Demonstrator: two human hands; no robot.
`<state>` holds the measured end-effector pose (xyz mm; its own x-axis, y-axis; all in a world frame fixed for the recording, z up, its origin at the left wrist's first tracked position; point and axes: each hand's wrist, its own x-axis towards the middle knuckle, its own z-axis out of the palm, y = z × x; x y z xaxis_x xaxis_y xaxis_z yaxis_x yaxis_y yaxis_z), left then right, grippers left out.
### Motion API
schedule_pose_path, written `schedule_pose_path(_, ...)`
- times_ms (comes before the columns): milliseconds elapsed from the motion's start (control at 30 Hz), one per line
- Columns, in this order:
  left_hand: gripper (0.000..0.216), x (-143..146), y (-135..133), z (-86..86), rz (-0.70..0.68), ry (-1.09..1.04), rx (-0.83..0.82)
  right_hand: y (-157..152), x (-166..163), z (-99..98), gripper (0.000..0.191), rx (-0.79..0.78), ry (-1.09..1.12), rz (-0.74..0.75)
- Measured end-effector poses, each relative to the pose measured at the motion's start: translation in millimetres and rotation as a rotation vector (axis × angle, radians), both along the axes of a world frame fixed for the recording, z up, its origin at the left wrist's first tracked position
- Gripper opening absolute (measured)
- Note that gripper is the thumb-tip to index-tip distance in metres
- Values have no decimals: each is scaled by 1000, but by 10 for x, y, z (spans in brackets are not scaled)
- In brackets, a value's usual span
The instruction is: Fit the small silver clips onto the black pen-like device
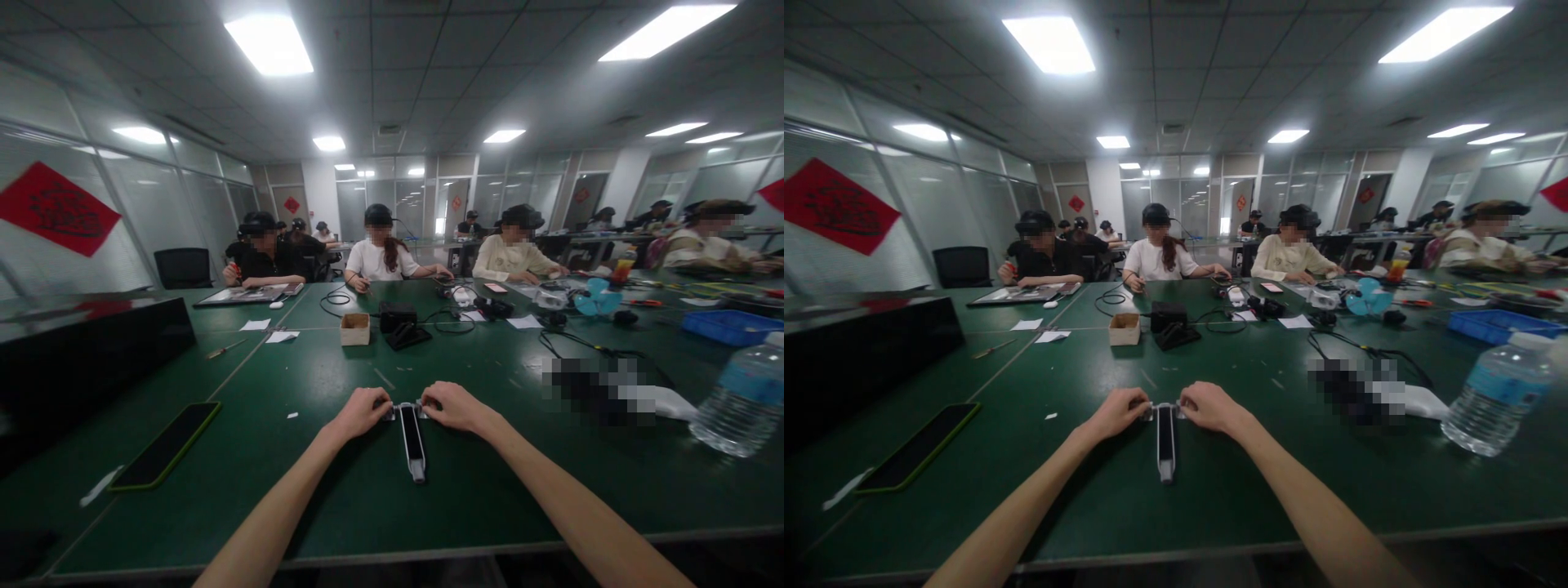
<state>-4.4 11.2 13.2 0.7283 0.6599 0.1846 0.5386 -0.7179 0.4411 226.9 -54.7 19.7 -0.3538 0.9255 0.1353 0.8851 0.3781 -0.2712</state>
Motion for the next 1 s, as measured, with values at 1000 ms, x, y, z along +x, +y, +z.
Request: schedule_pose_path(1000,13,-39,-13,30,-42,-43,-80,1,-12,-52,22,-37,67,15)
